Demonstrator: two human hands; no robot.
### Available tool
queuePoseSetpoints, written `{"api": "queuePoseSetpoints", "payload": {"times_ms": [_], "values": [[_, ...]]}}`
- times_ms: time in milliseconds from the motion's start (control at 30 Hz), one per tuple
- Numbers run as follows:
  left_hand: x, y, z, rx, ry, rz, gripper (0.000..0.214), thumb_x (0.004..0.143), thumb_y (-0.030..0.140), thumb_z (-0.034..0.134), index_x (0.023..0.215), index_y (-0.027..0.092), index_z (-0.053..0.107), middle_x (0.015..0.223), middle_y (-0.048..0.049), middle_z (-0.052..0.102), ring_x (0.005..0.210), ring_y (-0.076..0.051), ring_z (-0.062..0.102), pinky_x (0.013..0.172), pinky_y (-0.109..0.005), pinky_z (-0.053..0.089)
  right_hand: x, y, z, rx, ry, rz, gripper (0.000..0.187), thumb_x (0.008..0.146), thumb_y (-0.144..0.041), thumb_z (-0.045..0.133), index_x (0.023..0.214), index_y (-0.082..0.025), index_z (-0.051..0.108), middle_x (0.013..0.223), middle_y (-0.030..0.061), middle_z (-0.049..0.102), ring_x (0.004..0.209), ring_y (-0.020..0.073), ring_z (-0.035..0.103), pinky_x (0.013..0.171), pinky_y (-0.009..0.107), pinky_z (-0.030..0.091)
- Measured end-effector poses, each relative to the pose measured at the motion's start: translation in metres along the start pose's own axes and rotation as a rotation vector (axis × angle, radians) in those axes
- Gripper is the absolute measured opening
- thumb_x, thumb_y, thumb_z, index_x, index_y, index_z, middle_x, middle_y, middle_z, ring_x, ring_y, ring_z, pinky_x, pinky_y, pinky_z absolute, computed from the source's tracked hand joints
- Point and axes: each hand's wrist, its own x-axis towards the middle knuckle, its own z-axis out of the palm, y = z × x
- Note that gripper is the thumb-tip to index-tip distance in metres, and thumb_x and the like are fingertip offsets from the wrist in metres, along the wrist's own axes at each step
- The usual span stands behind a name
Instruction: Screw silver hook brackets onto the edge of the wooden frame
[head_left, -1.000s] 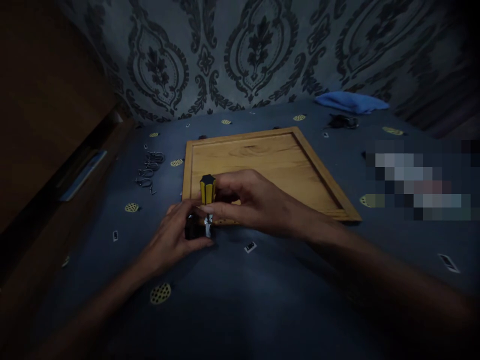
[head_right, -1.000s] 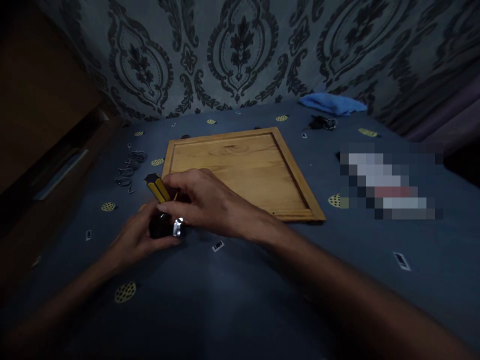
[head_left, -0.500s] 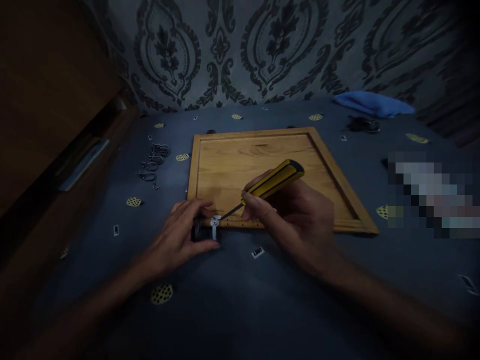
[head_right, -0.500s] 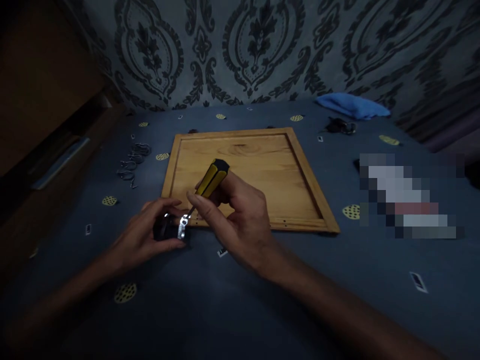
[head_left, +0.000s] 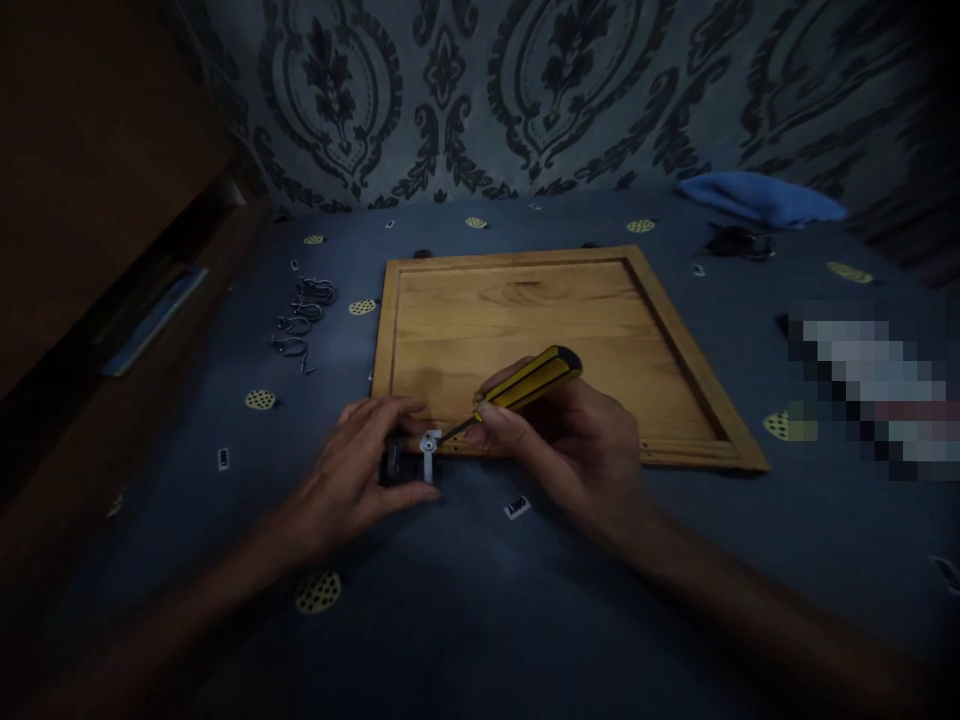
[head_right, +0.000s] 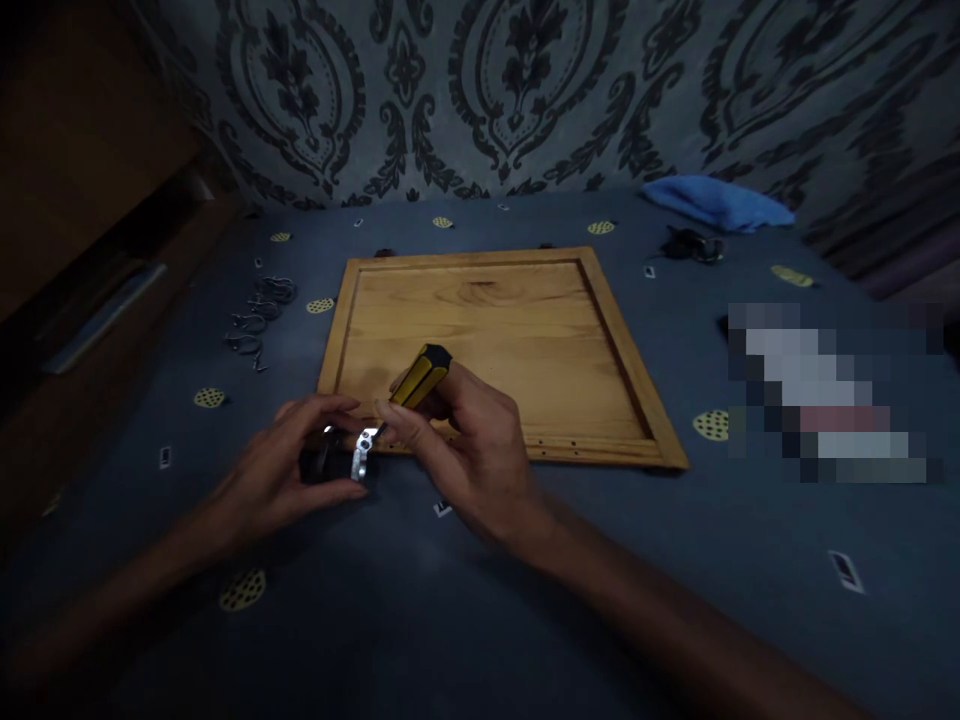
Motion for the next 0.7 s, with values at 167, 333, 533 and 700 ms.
{"api": "queuePoseSetpoints", "payload": {"times_ms": [167, 333, 533, 700], "values": [[-0.0012, -0.0001, 0.0008, 0.03, 0.009, 0.031, 0.065, 0.082, 0.042, 0.084, 0.134, 0.027, 0.049, 0.118, -0.0052, 0.071, 0.114, -0.028, 0.062, 0.096, -0.042, 0.051, -0.0005, 0.0019, -0.0025, -0.113, -0.032, -0.072, 0.011, 0.098, -0.029, 0.065, 0.09, -0.021, 0.063, 0.077, 0.0012, 0.068, 0.069, 0.0171, 0.069, 0.062, 0.029, 0.056], [-0.002, 0.0021, -0.0009, 0.064, 0.007, 0.098, 0.045, 0.091, 0.046, 0.075, 0.124, 0.024, 0.054, 0.113, -0.0061, 0.07, 0.105, -0.026, 0.064, 0.092, -0.042, 0.05, 0.0006, 0.0005, -0.0062, -0.225, -0.094, -0.147, 0.008, 0.099, -0.025, 0.064, 0.091, -0.021, 0.063, 0.078, 0.0012, 0.069, 0.069, 0.0159, 0.069, 0.061, 0.027, 0.054], [-0.0023, 0.0025, -0.0018, 0.059, 0.015, 0.233, 0.025, 0.098, 0.04, 0.067, 0.114, 0.021, 0.063, 0.113, -0.0077, 0.074, 0.104, -0.025, 0.067, 0.094, -0.042, 0.048, -0.0009, 0.0001, -0.0067, -0.242, -0.101, -0.213, 0.018, 0.1, -0.025, 0.061, 0.083, -0.022, 0.063, 0.082, 0.003, 0.069, 0.067, 0.0151, 0.066, 0.062, 0.028, 0.053], [-0.0026, -0.0007, -0.0018, 0.062, 0.027, 0.271, 0.028, 0.097, 0.037, 0.069, 0.121, 0.024, 0.067, 0.119, -0.0085, 0.075, 0.109, -0.026, 0.068, 0.098, -0.045, 0.049, -0.0031, 0.0001, -0.007, -0.236, -0.095, -0.199, 0.02, 0.1, -0.025, 0.061, 0.08, -0.021, 0.063, 0.083, 0.0035, 0.068, 0.069, 0.016, 0.065, 0.063, 0.03, 0.052]]}}
